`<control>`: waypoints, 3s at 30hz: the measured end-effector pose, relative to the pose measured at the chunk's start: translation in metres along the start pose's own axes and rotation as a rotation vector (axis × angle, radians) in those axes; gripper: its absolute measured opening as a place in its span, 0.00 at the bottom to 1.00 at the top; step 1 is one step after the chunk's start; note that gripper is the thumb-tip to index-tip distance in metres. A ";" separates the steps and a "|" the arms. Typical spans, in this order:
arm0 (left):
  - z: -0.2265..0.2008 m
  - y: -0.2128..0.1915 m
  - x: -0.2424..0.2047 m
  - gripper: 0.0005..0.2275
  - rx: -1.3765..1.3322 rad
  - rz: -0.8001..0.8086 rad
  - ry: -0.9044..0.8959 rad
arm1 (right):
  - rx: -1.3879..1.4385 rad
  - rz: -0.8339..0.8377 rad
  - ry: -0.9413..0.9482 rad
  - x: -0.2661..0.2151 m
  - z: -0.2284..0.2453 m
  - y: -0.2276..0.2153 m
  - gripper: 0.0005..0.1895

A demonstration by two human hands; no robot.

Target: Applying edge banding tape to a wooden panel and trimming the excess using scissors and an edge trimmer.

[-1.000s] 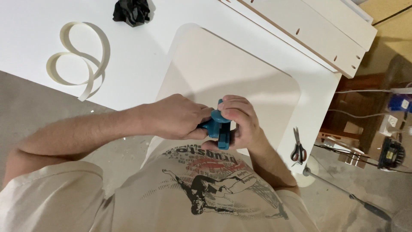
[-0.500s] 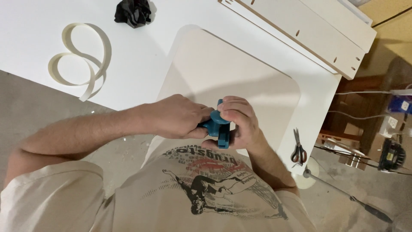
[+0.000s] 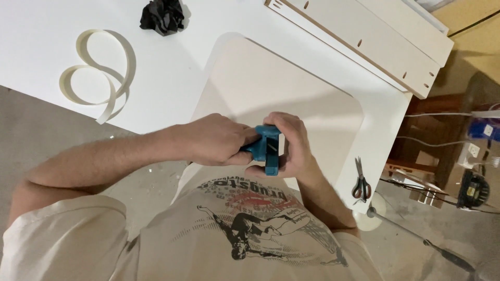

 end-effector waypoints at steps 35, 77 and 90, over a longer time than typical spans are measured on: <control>0.105 0.042 0.036 0.18 -0.363 0.174 -0.332 | -0.088 0.283 0.693 -0.083 -0.095 -0.001 0.16; 0.419 0.128 -0.074 0.24 0.356 -0.471 -1.058 | 0.400 -0.152 1.252 -0.152 -0.113 0.062 0.08; 0.234 0.068 -0.026 0.23 -0.172 -0.792 -0.844 | 0.359 -0.157 1.141 -0.174 -0.122 0.072 0.08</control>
Point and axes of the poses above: each hand's wrist, its own x-axis towards the middle knuckle, its own y-axis out of the palm, z = x × y, the point moved 8 cm from there along x, towards the middle knuckle, and after that the axes turned 4 degrees about -z, right-handed, at the moved point
